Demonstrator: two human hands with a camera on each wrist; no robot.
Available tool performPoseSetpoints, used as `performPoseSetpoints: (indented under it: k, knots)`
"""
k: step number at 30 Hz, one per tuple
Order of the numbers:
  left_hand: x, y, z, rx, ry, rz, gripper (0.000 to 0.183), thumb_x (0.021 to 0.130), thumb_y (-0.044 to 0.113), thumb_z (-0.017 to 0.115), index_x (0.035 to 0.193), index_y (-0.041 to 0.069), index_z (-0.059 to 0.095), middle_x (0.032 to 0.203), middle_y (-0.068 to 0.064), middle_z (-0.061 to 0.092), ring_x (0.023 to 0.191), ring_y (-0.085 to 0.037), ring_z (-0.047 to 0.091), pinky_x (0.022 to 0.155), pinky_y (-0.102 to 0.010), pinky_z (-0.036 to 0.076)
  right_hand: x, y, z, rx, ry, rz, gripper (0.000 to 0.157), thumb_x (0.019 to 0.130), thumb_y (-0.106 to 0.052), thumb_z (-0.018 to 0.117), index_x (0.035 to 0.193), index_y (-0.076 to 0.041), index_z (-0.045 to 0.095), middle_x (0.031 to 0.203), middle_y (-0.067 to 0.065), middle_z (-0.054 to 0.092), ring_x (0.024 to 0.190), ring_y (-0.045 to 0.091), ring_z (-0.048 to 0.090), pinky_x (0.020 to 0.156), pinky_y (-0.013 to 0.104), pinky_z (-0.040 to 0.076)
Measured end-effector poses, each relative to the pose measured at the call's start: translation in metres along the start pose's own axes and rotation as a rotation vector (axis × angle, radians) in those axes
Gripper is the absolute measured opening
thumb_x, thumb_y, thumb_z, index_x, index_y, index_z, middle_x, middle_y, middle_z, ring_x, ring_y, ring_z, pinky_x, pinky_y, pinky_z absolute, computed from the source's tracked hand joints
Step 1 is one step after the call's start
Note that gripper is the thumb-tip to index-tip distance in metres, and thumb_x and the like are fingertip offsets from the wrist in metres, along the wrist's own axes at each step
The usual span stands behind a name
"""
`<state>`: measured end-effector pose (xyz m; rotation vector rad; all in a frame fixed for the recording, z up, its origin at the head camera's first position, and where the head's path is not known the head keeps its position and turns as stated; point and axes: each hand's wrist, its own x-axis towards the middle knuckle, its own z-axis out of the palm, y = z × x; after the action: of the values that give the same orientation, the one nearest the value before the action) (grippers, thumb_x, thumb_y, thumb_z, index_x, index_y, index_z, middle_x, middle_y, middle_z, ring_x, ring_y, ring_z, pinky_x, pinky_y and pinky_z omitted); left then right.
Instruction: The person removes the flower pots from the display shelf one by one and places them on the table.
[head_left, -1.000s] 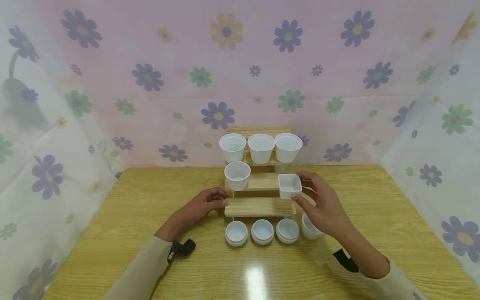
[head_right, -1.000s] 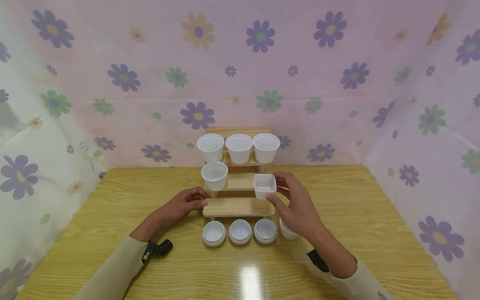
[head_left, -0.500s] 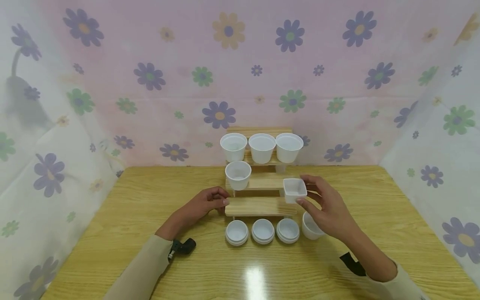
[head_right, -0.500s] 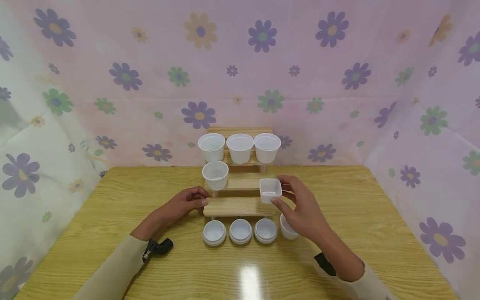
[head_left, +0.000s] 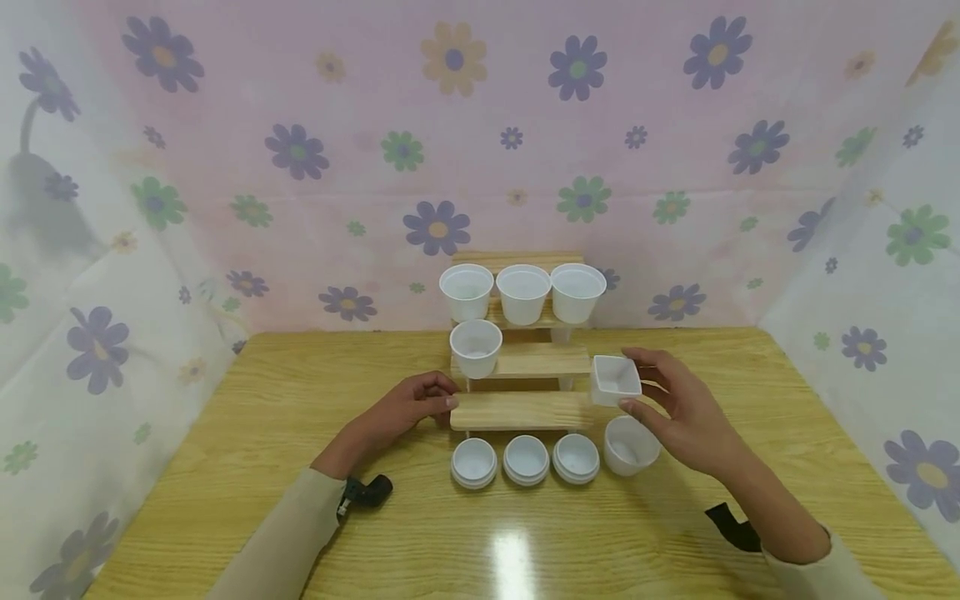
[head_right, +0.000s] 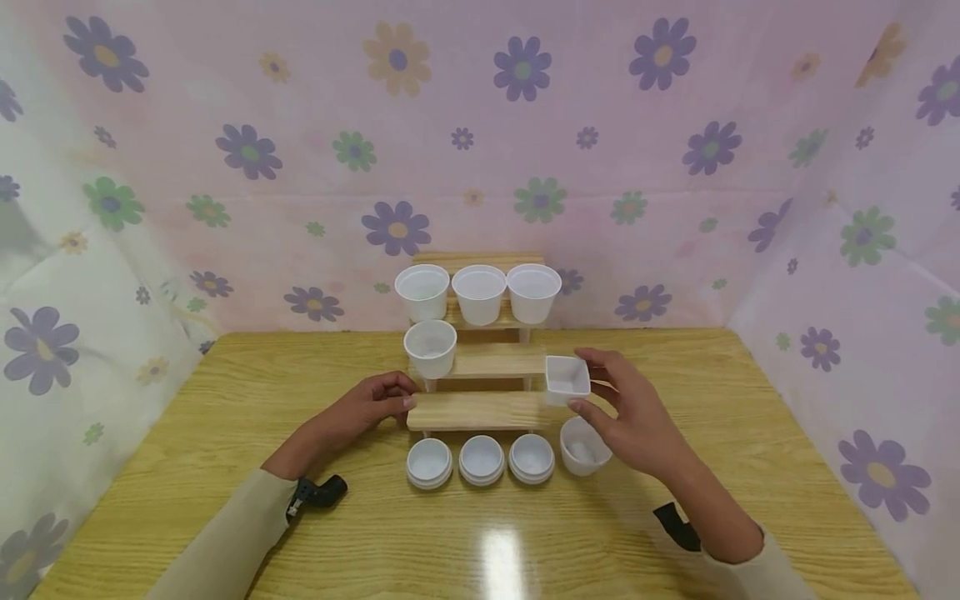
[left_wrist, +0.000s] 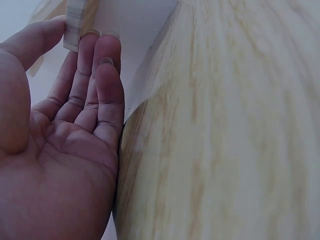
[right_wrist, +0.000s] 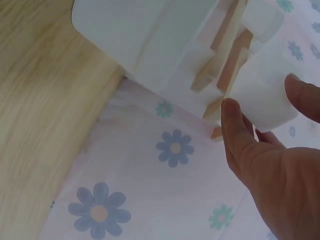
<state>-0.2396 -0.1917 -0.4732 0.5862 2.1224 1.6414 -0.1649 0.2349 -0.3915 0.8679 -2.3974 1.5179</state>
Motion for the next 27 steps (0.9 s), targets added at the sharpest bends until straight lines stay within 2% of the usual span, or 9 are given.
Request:
performPoseSetpoints:
  k: [6,14,27]
  knots:
    - [0.001,0.001,0.0,-0.001,0.003,0.003,0.027,0.108,0.027,0.065,0.126,0.007,0.064,0.099,-0.01,0.068,0.092,-0.028,0.065,0.087,-0.038,0.054,0.001,-0.001,-0.016,-0.026,-0.059,-0.018,0.062,0.097,0.014,0.068,0.153,-0.001,0.047,0.143,0.018,0.053,0.128,0.009,0.059,0.106,0.017,0.048]
    - [0.0,0.0,0.001,0.015,0.004,0.007,0.028,0.108,0.026,0.065,0.127,0.005,0.063,0.097,-0.009,0.068,0.091,-0.029,0.066,0.088,-0.038,0.054,-0.001,0.004,-0.032,-0.037,-0.141,-0.017,0.061,0.096,0.012,0.07,0.151,-0.002,0.048,0.141,0.015,0.055,0.124,0.02,0.061,0.105,0.018,0.049]
    - [0.0,0.001,0.001,0.008,0.007,0.004,0.025,0.108,0.026,0.065,0.126,0.007,0.064,0.097,-0.011,0.068,0.091,-0.029,0.065,0.087,-0.037,0.054,-0.005,0.007,-0.061,-0.135,-0.244,0.024,0.053,0.091,0.009,0.079,0.137,-0.003,0.054,0.132,0.011,0.059,0.118,0.015,0.066,0.099,0.019,0.053]
